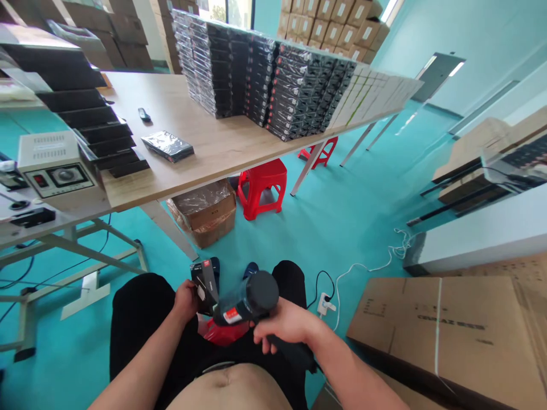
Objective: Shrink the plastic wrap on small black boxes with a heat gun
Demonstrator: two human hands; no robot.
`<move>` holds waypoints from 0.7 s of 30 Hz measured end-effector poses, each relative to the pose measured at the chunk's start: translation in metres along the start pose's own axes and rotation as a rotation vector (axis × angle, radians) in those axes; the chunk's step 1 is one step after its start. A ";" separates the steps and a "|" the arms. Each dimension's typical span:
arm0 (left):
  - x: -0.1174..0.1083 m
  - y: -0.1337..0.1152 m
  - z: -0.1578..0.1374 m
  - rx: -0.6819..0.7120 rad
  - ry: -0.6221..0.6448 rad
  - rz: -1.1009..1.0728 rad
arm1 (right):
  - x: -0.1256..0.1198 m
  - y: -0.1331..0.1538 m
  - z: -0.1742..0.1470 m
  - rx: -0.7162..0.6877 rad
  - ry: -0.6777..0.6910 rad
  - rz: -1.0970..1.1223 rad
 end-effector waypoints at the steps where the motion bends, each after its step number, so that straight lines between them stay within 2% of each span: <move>1: 0.000 0.000 0.000 0.016 0.014 -0.001 | -0.001 -0.005 -0.003 0.028 0.011 -0.032; 3: 0.001 -0.001 0.000 0.050 0.039 0.029 | 0.000 -0.010 -0.004 0.043 -0.024 -0.022; 6: 0.000 -0.007 0.001 0.072 -0.037 0.053 | 0.006 -0.005 0.002 -0.026 -0.139 0.091; 9: -0.001 -0.015 0.002 0.087 -0.083 0.028 | 0.009 0.007 0.005 -0.092 -0.155 0.169; 13: -0.005 -0.024 0.004 0.144 -0.048 -0.102 | -0.004 0.011 -0.007 -0.082 -0.102 0.214; 16: -0.008 -0.024 0.006 0.141 0.006 -0.138 | -0.021 0.006 -0.014 -0.061 -0.148 0.250; 21: -0.002 -0.011 0.005 0.164 -0.006 0.069 | -0.027 0.001 -0.008 -0.073 -0.221 0.297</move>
Point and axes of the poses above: each hand's wrist, its own z-axis towards the middle knuckle, its own x-axis out of the palm, y = z × x, the point moved 1 cm from there along z, towards the middle knuckle, and after that the axes turned 10 degrees about -y, right-handed, at the moved point
